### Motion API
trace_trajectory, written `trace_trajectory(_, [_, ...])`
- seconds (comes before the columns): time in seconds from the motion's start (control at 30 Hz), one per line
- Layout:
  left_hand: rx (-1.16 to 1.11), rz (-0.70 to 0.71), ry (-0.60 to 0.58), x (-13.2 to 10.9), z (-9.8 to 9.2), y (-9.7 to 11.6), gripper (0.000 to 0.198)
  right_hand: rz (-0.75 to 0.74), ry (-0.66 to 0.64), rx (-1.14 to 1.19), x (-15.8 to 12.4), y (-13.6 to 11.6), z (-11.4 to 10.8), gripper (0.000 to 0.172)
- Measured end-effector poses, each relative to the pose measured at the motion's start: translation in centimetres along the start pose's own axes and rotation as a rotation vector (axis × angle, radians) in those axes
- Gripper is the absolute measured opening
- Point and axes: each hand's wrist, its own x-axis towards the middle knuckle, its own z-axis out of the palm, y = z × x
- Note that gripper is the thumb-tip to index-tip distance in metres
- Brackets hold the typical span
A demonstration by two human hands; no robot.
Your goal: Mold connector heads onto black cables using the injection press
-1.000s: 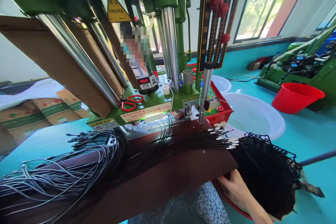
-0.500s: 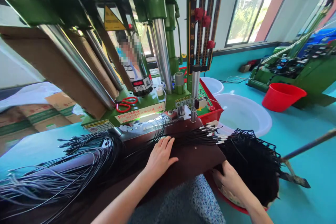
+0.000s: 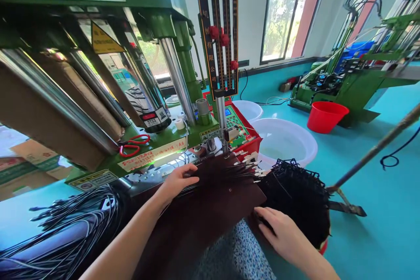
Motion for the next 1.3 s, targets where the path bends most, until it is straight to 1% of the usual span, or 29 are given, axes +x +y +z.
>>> trace_trajectory(0.07, [-0.161,-0.018,0.011,-0.3,-0.5,0.1,0.018,-0.037,-0.007,0.080,0.6,-2.6,-0.5,0.033])
trace_trajectory(0.13, [-0.243,-0.057,-0.013,-0.9,-0.7,0.4,0.019,-0.053,-0.052,0.251,1.5,-5.1,-0.2,0.029])
trace_trajectory(0.2, [-0.279,-0.092,-0.046,-1.5,-0.8,0.7,0.019,-0.071,-0.128,0.536,3.0,-7.1,0.8,0.028])
trace_trajectory(0.27, [-0.265,-0.091,-0.052,-2.1,-0.6,1.0,0.019,-0.097,-0.153,0.910,5.2,-8.5,2.2,0.034])
trace_trajectory(0.33, [-0.243,-0.081,-0.059,-2.5,-0.3,1.1,0.018,-0.122,-0.093,1.280,7.8,-9.5,3.2,0.046])
trace_trajectory(0.37, [-0.237,-0.080,-0.069,-2.6,-0.1,1.1,0.018,-0.139,-0.057,1.428,9.1,-10.0,3.5,0.047])
trace_trajectory(0.43, [-0.231,-0.089,-0.104,-2.9,0.3,0.9,0.018,-0.164,0.022,1.623,11.3,-10.7,3.3,0.040])
trace_trajectory(0.47, [-0.230,-0.095,-0.126,-2.9,0.6,0.8,0.018,-0.158,0.062,1.663,12.1,-10.9,3.0,0.034])
trace_trajectory(0.5, [-0.227,-0.101,-0.147,-3.0,0.8,0.6,0.018,-0.140,0.106,1.669,12.8,-11.1,2.6,0.030])
trace_trajectory(0.57, [-0.223,-0.113,-0.183,-2.8,1.2,0.5,0.017,-0.085,0.195,1.609,13.4,-11.3,1.8,0.025])
trace_trajectory(0.63, [-0.216,-0.105,-0.205,-2.5,1.6,0.6,0.017,-0.033,0.279,1.518,13.4,-11.3,1.5,0.024])
trace_trajectory(0.7, [-0.203,-0.066,-0.195,-2.0,1.9,1.2,0.016,-0.001,0.339,1.432,13.2,-11.1,1.5,0.025])
trace_trajectory(0.8, [-0.181,-0.025,-0.172,-1.1,2.2,2.7,0.018,0.002,0.385,1.329,13.0,-10.8,1.9,0.026])
trace_trajectory(0.87, [-0.144,-0.015,-0.178,-0.5,2.2,3.6,0.018,-0.024,0.405,1.298,13.0,-10.5,2.0,0.023])
trace_trajectory(0.93, [-0.076,0.018,-0.151,0.0,1.8,4.1,0.017,-0.047,0.391,1.285,13.2,-10.2,2.0,0.019])
trace_trajectory(0.97, [-0.044,0.036,-0.114,0.2,1.6,4.3,0.017,-0.049,0.379,1.279,13.3,-9.8,1.9,0.020])
trace_trajectory(1.0, [-0.015,0.056,-0.066,0.3,1.3,4.3,0.017,-0.030,0.348,1.249,13.3,-9.4,1.8,0.023])
trace_trajectory(1.07, [0.004,0.078,0.022,0.3,0.6,4.3,0.017,0.058,0.218,1.133,13.1,-8.5,1.4,0.034])
trace_trajectory(1.1, [-0.019,0.073,0.042,0.3,0.4,4.4,0.017,0.117,0.098,1.046,13.0,-8.0,1.2,0.043])
trace_trajectory(1.17, [-0.093,0.042,0.026,0.1,0.0,4.4,0.019,0.203,-0.237,0.821,12.6,-7.4,0.6,0.057])
trace_trajectory(1.2, [-0.131,0.022,0.001,0.0,0.0,4.5,0.020,0.206,-0.380,0.737,12.4,-7.3,0.2,0.058])
trace_trajectory(1.23, [-0.159,0.006,-0.019,-0.1,0.0,4.6,0.021,0.176,-0.462,0.708,12.3,-7.4,-0.2,0.054])
trace_trajectory(1.27, [-0.176,-0.002,-0.029,-0.2,0.1,4.6,0.021,0.122,-0.472,0.726,12.3,-7.7,-0.5,0.048])
trace_trajectory(1.3, [-0.183,-0.003,-0.032,-0.3,0.2,4.6,0.022,0.051,-0.396,0.797,12.5,-8.2,-0.8,0.040])
